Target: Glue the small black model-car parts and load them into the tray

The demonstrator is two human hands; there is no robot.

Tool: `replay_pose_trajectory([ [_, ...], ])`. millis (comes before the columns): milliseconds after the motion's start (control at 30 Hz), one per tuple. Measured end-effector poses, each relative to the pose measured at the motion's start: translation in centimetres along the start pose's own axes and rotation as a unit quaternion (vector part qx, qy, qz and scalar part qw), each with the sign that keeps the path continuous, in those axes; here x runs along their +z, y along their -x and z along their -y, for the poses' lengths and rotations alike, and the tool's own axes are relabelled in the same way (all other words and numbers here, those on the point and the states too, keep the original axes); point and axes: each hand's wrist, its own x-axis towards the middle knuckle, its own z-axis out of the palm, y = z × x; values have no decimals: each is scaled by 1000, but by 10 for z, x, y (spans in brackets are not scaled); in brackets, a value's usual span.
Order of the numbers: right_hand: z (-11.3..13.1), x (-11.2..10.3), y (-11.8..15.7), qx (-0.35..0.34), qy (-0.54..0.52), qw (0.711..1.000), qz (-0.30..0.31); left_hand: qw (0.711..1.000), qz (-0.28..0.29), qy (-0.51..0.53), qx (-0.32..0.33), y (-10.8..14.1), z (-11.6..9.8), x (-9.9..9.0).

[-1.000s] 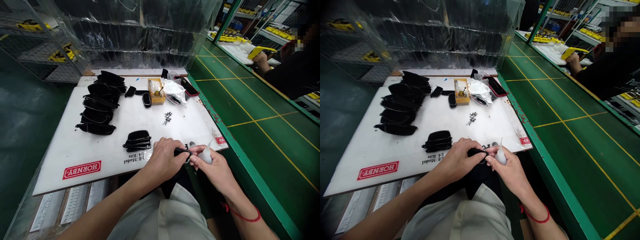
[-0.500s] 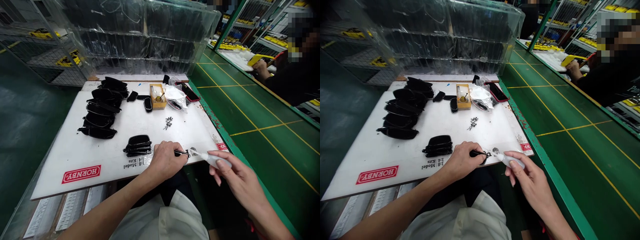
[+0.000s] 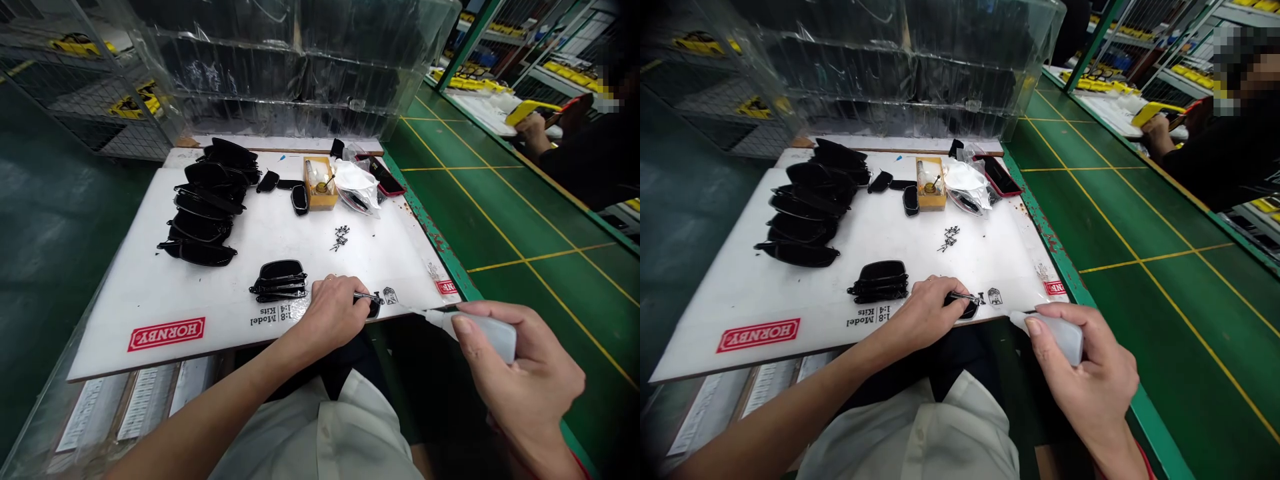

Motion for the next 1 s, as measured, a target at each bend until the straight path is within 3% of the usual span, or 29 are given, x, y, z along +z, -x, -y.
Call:
replay_pose_trajectory([
  [200, 14, -1, -2, 0, 49, 998, 46, 1000, -7, 1, 20, -1, 3, 2],
  [400, 7, 3, -3, -63, 47, 994, 81, 999, -16, -4, 32, -2, 7, 6],
  [1000, 4, 7, -6, -111, 45, 989, 89, 998, -33, -3, 53, -3, 12, 11],
])
